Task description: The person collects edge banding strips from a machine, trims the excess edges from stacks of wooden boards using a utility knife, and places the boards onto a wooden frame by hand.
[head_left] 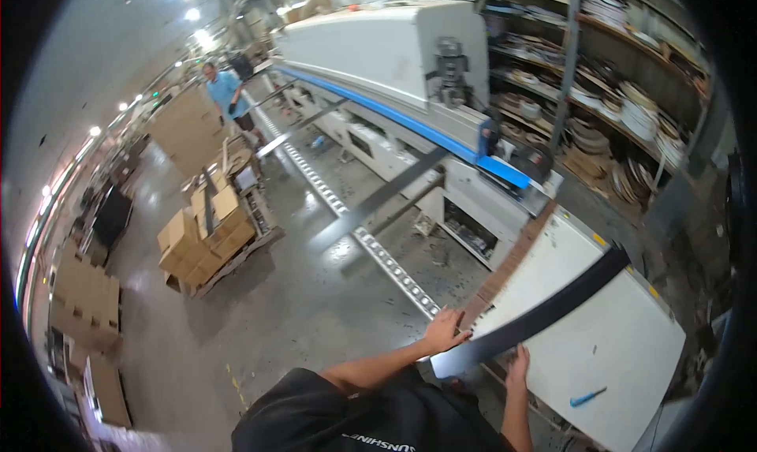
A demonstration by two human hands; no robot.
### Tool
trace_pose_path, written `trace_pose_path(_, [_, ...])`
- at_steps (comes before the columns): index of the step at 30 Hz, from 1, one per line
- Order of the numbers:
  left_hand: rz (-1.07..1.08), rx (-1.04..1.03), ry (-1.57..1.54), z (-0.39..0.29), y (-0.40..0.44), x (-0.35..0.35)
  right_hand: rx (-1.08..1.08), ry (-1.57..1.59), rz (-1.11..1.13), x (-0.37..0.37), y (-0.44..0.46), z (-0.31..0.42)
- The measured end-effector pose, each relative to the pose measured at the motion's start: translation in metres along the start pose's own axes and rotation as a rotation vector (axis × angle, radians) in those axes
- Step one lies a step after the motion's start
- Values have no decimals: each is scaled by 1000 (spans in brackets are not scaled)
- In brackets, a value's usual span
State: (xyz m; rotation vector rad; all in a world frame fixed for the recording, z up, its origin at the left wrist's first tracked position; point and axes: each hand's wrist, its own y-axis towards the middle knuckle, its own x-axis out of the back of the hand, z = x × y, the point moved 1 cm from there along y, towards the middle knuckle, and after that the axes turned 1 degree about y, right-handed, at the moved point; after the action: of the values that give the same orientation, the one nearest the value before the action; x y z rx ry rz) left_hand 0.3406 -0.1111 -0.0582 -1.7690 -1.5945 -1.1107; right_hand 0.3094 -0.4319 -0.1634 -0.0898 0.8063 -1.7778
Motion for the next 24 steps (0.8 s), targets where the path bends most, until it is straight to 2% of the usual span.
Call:
trace_pose_path(1, [-72,-6,10,38,4,5,-62,-32,-91,20,0,-15])
trace_pose_path(4, [-194,140,116,126,32,83,-150,18,-228,56,-30,-36])
trace_pose_path(6, [-234,290,212,194,61,139,-198,62,-123,126,-22,-79])
trace_pose_path(9, [-327,498,471,300,90,200,-293,-20,-334,84,-107,-66])
trace_pose_path(10, [-252,561,467,319,89,212,-309,-16,-405,44,-149,-48])
trace_pose_path(12, [-102,678,453,346,89,228,-380,-85,-403,32,-173,-65])
trace_pose_path(13, [107,689,344,359,89,231,-417,-127,-387,25,-184,-72])
trace_pose_path(16, [229,602,194,370,74,209,-509,-226,-368,5,-211,-89])
trace_pose_path(17, [139,541,248,368,67,198,-533,-253,-365,2,-220,-91])
trace_pose_path(24, [64,488,155,304,41,169,-597,-335,-325,12,-249,-120])
